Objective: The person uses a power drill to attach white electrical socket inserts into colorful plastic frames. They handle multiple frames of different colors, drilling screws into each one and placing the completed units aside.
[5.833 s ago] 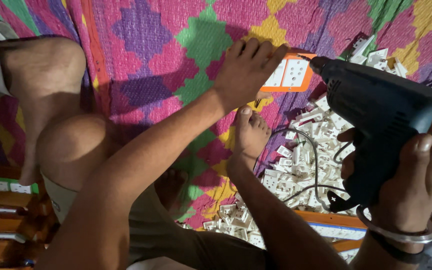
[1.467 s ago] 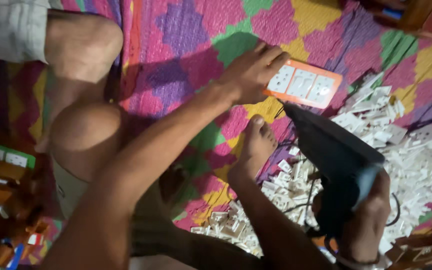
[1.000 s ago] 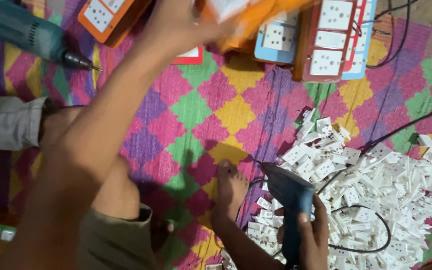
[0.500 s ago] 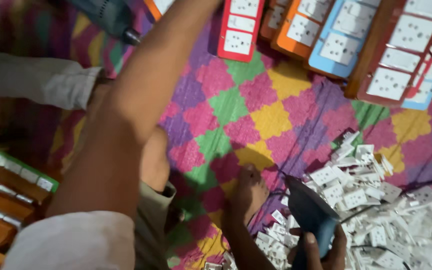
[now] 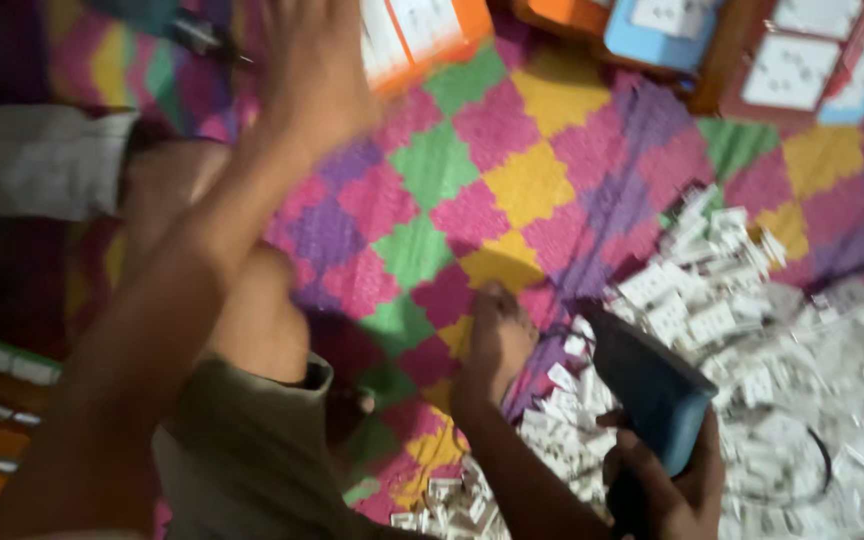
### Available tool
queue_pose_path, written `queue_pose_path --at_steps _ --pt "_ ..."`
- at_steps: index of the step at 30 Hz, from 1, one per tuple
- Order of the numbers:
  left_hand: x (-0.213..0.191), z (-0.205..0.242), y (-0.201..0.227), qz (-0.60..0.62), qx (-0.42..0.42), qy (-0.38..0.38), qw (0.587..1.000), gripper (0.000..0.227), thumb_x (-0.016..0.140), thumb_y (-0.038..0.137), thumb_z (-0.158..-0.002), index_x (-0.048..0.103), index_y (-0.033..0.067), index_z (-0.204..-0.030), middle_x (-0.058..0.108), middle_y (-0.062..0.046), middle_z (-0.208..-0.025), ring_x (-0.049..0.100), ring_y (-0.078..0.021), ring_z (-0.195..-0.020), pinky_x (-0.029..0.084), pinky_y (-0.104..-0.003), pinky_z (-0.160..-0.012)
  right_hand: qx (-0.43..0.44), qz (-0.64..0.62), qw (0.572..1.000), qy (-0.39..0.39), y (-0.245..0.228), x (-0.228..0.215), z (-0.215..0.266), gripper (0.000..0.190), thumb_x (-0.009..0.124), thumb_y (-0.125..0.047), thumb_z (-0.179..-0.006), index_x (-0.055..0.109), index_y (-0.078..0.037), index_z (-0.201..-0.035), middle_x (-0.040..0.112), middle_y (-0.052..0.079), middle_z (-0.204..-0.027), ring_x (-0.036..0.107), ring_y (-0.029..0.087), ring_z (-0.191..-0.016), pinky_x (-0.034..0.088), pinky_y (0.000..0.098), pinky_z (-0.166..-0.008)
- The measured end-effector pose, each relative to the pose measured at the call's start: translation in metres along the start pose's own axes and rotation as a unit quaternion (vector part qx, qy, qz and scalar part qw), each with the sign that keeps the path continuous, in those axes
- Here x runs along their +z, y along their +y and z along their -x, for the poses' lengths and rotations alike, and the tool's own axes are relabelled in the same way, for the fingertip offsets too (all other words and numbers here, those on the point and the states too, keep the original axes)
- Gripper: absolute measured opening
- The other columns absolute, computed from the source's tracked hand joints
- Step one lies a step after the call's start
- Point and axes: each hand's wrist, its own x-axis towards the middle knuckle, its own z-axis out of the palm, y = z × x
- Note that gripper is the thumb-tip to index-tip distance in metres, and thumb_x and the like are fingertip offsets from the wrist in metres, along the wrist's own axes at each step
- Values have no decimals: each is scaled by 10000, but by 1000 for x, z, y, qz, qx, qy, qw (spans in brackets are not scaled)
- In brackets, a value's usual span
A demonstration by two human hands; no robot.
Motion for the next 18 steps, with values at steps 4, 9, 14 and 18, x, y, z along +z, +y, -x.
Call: queue_pose_path --at_steps 4,9,14,18 --pt "26 54 121 97 35 -184 977 952 911 287 -596 494 8 -1405 533 -149 -1284 491 -355 -1187 374 -516 -939 -43 -12 999 23 -30 -5 23 725 681 -279 -874 431 4 -1493 667 233 -1020 593 193 -575 475 308 -449" --pt "94 73 171 87 120 -168 975 837 846 228 -720 472 -38 -1420 517 -152 -1339 482 -318 -1252 379 -504 -1000 -96 -79 992 -6 -28 -1 28 789 625 -480 -933 404 -12 -1528 657 239 -1049 593 195 -592 468 297 -451" --pt "105 87 168 108 132 -158 973 869 840 277 -782 440 -44 -1484 498 -160 -1386 445 -316 -1295 339 -521 -1038 -75 -75 994 -19 -30 23 27 845 584 -599 -964 382 -22 -1547 643 247 -1065 580 200 -595 457 295 -454" --pt "105 81 163 127 117 -209 963 938 823 364 -710 429 -46 -1456 499 -170 -1343 420 -334 -1274 309 -528 -1064 -73 -67 994 -36 -38 38 20 897 550 -694 -988 364 -31 -1562 632 253 -1078 570 204 -598 449 293 -457"
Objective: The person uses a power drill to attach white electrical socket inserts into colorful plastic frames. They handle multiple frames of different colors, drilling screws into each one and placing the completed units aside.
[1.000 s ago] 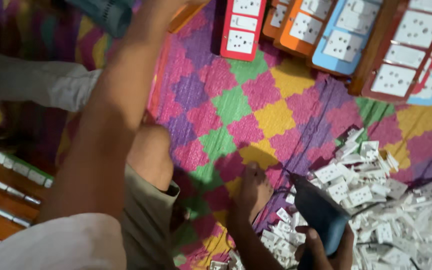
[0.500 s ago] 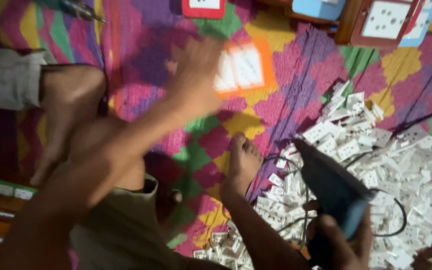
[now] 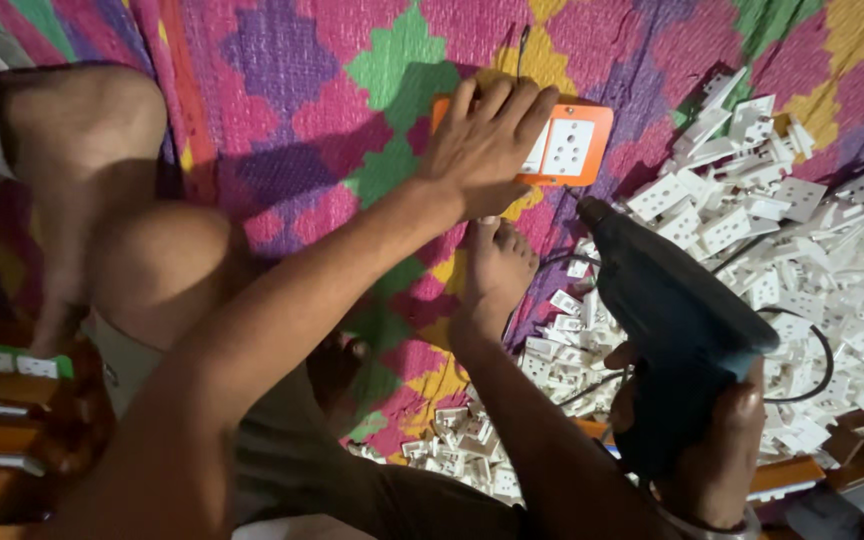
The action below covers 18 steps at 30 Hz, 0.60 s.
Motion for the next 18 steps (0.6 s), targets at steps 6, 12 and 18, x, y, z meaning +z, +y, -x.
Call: queue_pose_path --at_steps 6,12,18 --pt "2 -2 6 9 -25 -51 998 939 805 365 -755 394 -12 -1510 501 -116 -1378 430 -300 -1265 316 -506 -1022 8 9 1000 -6 3 2 0 868 535 -682 -1004 373 -27 -1550 635 241 -1067 573 199 -602 451 288 -465" --pt "-2 -4 7 7 -30 -54 998 939 795 392 -773 380 -12 -1513 494 -120 -1393 423 -312 -1258 311 -519 -1023 11 22 1000 -5 0 7 -3 844 522 -670 -1011 381 -23 -1535 636 234 -1050 576 199 -603 453 288 -466" --pt "1 -1 6 -3 -19 -36 999 894 780 352 -812 382 -12 -1524 493 -126 -1420 433 -306 -1270 318 -519 -1037 13 41 999 -3 -2 7 -5 821 510 -658 -1018 389 -19 -1520 638 226 -1034 579 199 -605 455 289 -467"
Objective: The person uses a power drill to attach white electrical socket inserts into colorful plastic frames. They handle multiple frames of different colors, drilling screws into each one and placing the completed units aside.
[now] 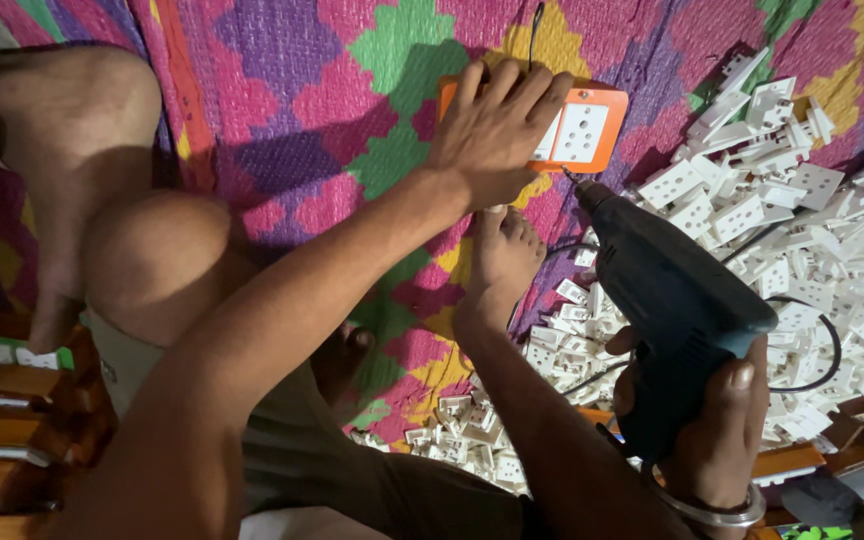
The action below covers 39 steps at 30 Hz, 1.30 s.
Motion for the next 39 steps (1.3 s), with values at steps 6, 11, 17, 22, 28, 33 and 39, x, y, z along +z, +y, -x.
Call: queue_pose_path --at_steps 6,11,17,22,28,33,39 --pt "1 0 -2 10 1 31 999 868 790 338 -780 410 -11 -1478 508 -140 -1387 442 -327 -1253 323 -536 -1022 5 47 999 10 -2 -3 -3 799 497 -646 -1025 396 -15 -1504 639 219 -1018 582 199 -606 456 289 -468" --pt "0 7 -2 33 22 62 997 823 788 299 -810 433 -26 -1478 519 -146 -1360 449 -331 -1268 331 -535 -1043 9 83 996 39 5 -1 3 681 480 -541 -1066 380 -22 -1496 636 181 -1002 591 188 -641 467 299 -530" --pt "4 13 -3 -12 38 113 993 759 760 197 -815 467 -41 -1473 541 -145 -1361 479 -316 -1263 345 -506 -1081 -24 138 990 -18 10 -5 -4 686 480 -492 -1085 344 -46 -1587 621 165 -944 552 154 -623 444 280 -539" --pt "-7 12 -2 11 48 151 987 798 801 224 -762 493 -20 -1457 559 -133 -1330 494 -320 -1240 347 -511 -1084 -17 127 991 -39 -12 -1 -7 812 512 -571 -1040 316 -38 -1620 663 188 -1040 539 142 -583 439 264 -484" --pt "-6 17 -4 5 53 139 989 886 849 225 -660 505 2 -1445 550 -131 -1294 492 -329 -1212 354 -494 -1061 -49 15 997 -63 -36 2 -22 897 546 -731 -1059 368 2 -1545 629 233 -1134 578 192 -630 452 277 -502" --pt "-11 15 -7 -10 49 122 991 892 848 201 -652 495 -7 -1444 544 -125 -1309 487 -314 -1220 357 -481 -1068 -84 91 991 -60 -45 5 -42 861 522 -717 -1076 339 -27 -1557 625 269 -1107 576 220 -588 463 300 -493" --pt "-13 14 -4 16 37 104 994 971 866 250 -562 502 -1 -1427 547 -131 -1268 489 -333 -1189 355 -497 -1065 -85 124 987 -59 -51 11 -44 799 483 -669 -1126 330 -24 -1571 623 279 -1095 581 221 -616 472 289 -496"
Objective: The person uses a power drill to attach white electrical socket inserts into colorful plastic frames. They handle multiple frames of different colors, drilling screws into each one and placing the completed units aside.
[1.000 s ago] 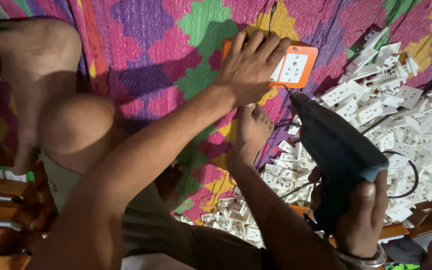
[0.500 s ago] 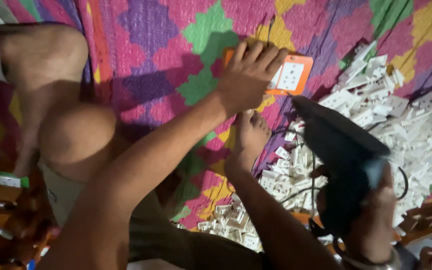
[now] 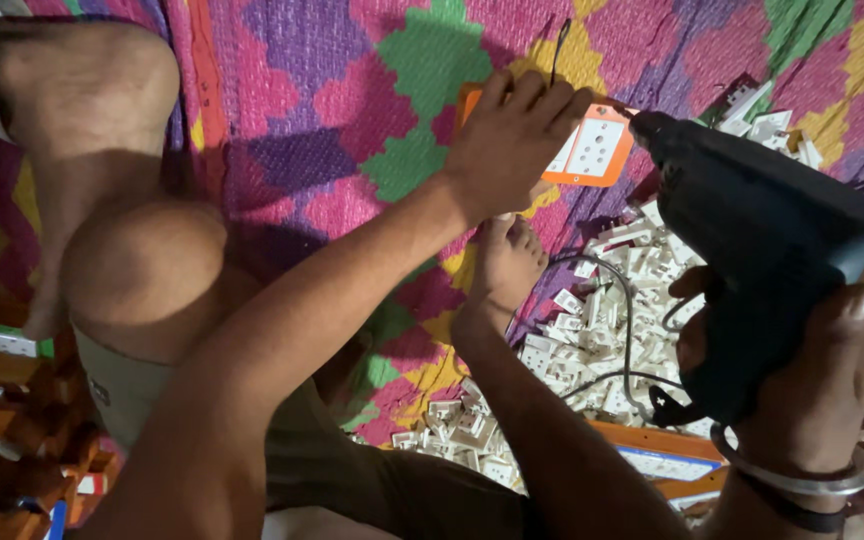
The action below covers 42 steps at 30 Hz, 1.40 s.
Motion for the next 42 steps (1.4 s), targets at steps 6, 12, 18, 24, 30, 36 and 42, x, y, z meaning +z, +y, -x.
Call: queue_pose_path --at_steps 6,12,18,24,30,36,42 --pt "2 0 0 4 4 7 1000 979 882 254 -611 483 -20 -1462 536 -123 -1305 485 -315 -1215 354 -488 -1082 2 -27 1000 -12 6 -5 0 739 468 -621 -1165 324 -13 -1560 617 302 -1102 572 249 -613 467 311 -509" --pt "4 -1 -1 -14 -4 -7 1000 995 857 234 -549 491 -7 -1442 543 -121 -1293 490 -307 -1193 361 -484 -1054 10 -23 1000 1 10 -7 -1 720 429 -598 -1167 312 -27 -1590 617 325 -1110 568 286 -602 475 365 -552" --pt "3 -3 -1 -22 1 -1 1000 963 851 214 -587 488 -7 -1451 540 -126 -1285 493 -311 -1189 363 -488 -1059 29 -48 998 2 6 -5 -5 691 436 -592 -1175 327 -31 -1564 624 316 -1092 575 278 -612 477 354 -551" --pt "6 -1 -2 -29 0 12 1000 951 838 209 -580 500 -13 -1440 544 -133 -1271 500 -313 -1169 366 -490 -1056 16 37 999 -5 3 -7 -6 662 422 -564 -1170 346 -1 -1510 638 267 -1052 593 254 -642 477 322 -522" --pt "14 1 -7 -29 11 6 999 940 822 204 -591 497 -14 -1446 544 -126 -1291 493 -311 -1202 362 -489 -1066 14 100 995 -15 8 -7 -11 616 404 -505 -1170 368 -7 -1532 613 208 -913 574 214 -587 471 319 -543" --pt "-11 1 0 -17 -8 26 999 891 811 193 -644 490 -4 -1452 539 -120 -1353 490 -333 -1256 366 -505 -1086 21 42 999 -28 5 -15 -10 747 443 -582 -1127 342 -10 -1597 643 224 -1031 583 225 -637 468 306 -523" --pt "-21 34 -6 9 -118 -34 992 863 810 134 -639 480 -27 -1420 509 -213 -1393 501 -406 -1240 451 -555 -937 7 -34 999 -16 4 -15 18 907 499 -747 -1070 423 40 -1515 646 215 -1057 596 188 -636 466 260 -521"
